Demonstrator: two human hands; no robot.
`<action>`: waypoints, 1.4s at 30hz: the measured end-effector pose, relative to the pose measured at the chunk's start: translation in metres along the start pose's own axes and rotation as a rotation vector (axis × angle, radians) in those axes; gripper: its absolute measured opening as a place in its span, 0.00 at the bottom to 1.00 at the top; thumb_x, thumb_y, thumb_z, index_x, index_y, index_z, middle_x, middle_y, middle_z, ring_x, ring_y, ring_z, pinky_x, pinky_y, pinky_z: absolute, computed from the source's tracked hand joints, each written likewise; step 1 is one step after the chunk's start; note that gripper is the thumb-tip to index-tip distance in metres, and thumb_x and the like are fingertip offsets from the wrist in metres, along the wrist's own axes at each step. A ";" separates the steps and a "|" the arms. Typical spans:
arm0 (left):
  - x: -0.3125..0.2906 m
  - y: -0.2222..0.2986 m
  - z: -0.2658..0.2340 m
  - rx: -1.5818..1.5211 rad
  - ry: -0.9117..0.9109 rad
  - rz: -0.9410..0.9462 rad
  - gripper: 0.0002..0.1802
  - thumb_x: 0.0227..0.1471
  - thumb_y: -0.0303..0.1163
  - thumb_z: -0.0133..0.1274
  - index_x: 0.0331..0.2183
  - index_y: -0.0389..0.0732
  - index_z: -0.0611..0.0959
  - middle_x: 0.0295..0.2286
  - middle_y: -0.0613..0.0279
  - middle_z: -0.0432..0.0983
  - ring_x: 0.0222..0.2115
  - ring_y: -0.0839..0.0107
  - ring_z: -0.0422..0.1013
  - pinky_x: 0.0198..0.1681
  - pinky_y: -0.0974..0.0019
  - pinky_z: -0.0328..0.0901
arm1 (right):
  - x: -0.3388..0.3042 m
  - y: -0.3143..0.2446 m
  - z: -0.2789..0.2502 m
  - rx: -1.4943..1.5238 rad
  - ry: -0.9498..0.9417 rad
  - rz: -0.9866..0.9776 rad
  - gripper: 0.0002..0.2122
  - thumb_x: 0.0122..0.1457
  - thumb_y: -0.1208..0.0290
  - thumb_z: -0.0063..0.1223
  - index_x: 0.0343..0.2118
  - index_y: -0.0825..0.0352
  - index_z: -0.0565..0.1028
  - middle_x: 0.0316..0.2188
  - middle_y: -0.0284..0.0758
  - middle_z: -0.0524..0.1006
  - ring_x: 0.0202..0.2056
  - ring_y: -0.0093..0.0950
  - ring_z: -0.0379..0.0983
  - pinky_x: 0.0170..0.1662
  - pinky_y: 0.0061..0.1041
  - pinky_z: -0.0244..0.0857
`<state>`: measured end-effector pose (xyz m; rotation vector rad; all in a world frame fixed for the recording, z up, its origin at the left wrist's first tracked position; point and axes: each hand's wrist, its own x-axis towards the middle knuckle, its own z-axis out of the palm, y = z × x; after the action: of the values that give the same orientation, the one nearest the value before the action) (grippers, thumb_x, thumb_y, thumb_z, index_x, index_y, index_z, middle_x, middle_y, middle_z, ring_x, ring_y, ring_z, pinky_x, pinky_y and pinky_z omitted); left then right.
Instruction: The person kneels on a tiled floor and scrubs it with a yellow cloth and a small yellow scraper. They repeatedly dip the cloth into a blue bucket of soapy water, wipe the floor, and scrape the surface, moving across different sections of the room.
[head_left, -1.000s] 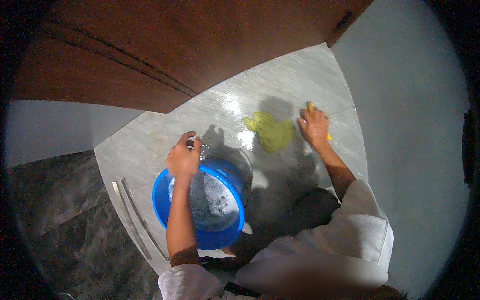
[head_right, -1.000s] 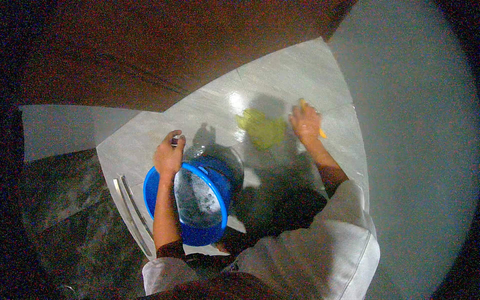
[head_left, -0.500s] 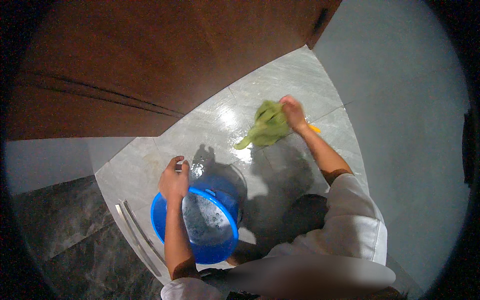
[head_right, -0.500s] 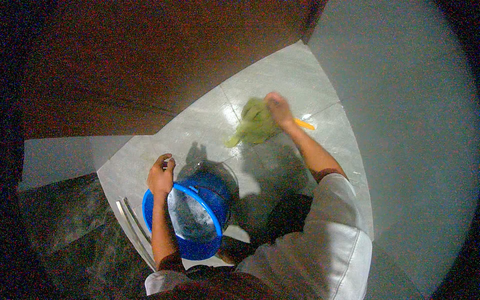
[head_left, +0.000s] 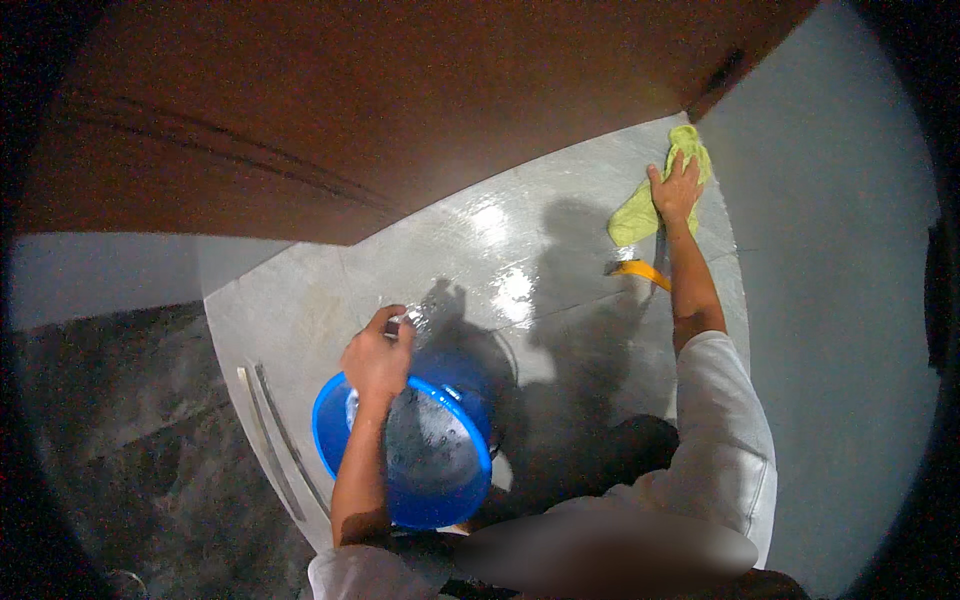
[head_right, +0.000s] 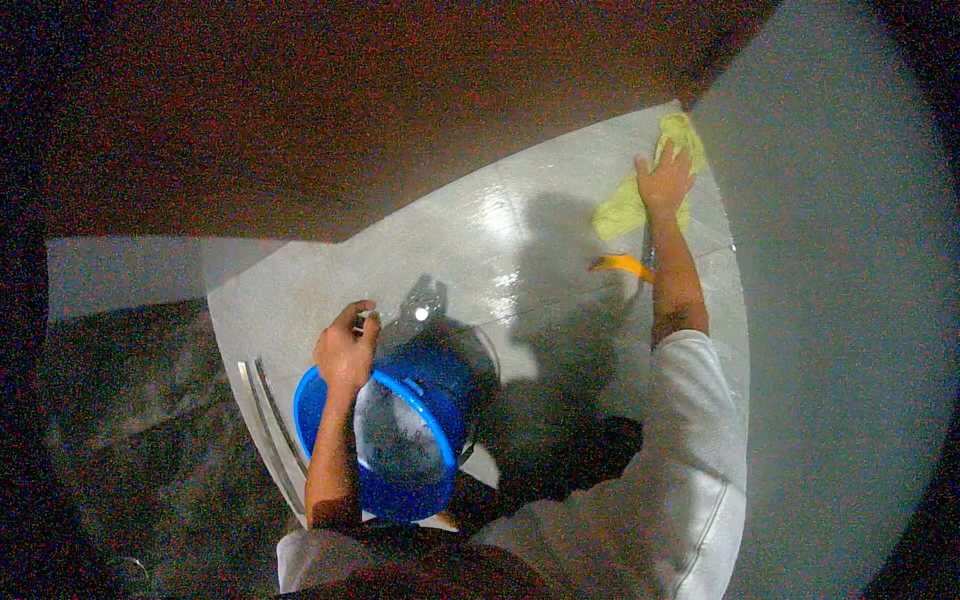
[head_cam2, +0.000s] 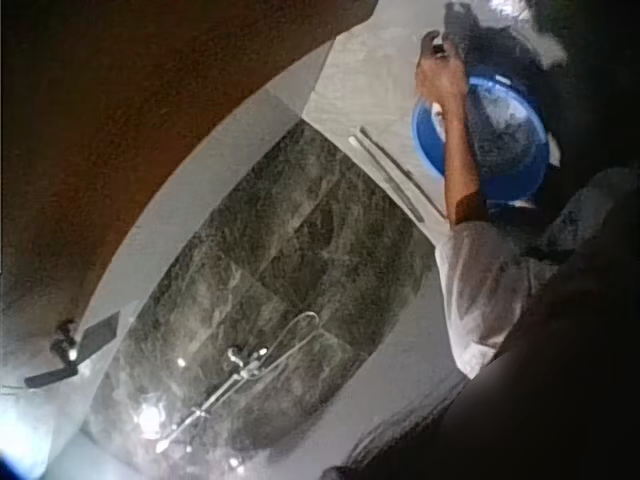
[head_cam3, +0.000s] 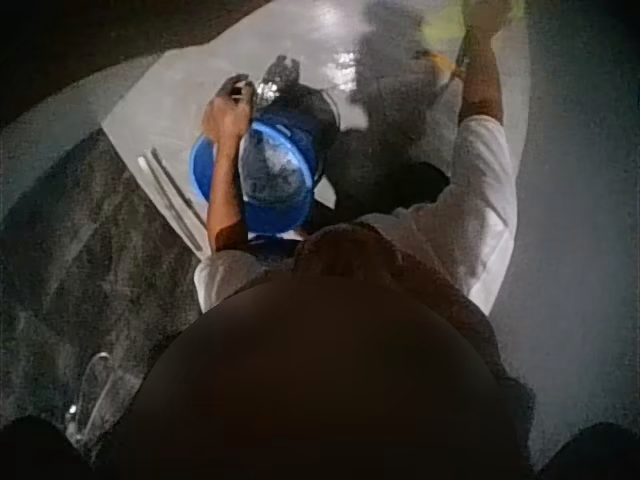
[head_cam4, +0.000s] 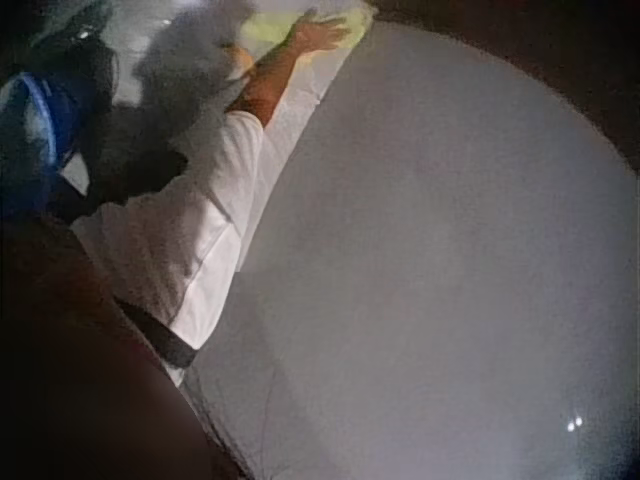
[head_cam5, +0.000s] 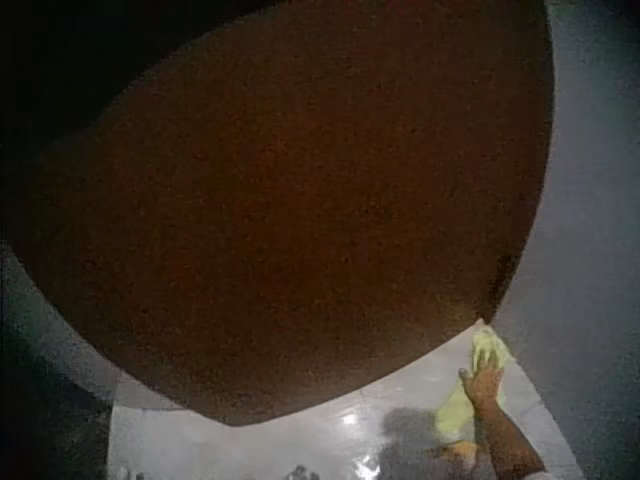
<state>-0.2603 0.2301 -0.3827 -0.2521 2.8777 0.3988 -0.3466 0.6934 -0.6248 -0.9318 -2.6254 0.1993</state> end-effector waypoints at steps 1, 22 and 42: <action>0.000 -0.002 0.001 0.006 0.009 -0.008 0.12 0.42 0.43 0.48 0.31 0.53 0.80 0.20 0.62 0.76 0.23 0.61 0.73 0.28 0.62 0.65 | -0.010 -0.016 0.007 -0.029 0.058 0.008 0.30 0.49 0.49 0.44 0.53 0.62 0.60 0.56 0.47 0.52 0.56 0.45 0.48 0.53 0.51 0.42; -0.082 -0.194 -0.040 -0.422 -0.025 -0.004 0.27 0.46 0.39 0.52 0.46 0.35 0.69 0.42 0.52 0.69 0.43 0.63 0.65 0.47 0.63 0.59 | -0.242 -0.365 -0.053 0.739 -1.268 -0.832 0.20 0.61 0.59 0.30 0.44 0.70 0.69 0.43 0.41 0.71 0.46 0.31 0.65 0.51 0.27 0.55; -0.009 -0.254 0.057 -0.886 -0.071 0.420 0.27 0.52 0.48 0.41 0.49 0.44 0.67 0.47 0.53 0.64 0.49 0.61 0.60 0.53 0.65 0.52 | -0.247 -0.292 -0.307 0.022 -1.034 -1.120 0.33 0.49 0.45 0.45 0.52 0.67 0.59 0.48 0.49 0.63 0.49 0.46 0.60 0.52 0.35 0.55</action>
<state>-0.1899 0.0066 -0.4970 0.2369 2.4692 1.6943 -0.2251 0.3160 -0.3363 1.0213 -3.5094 0.4820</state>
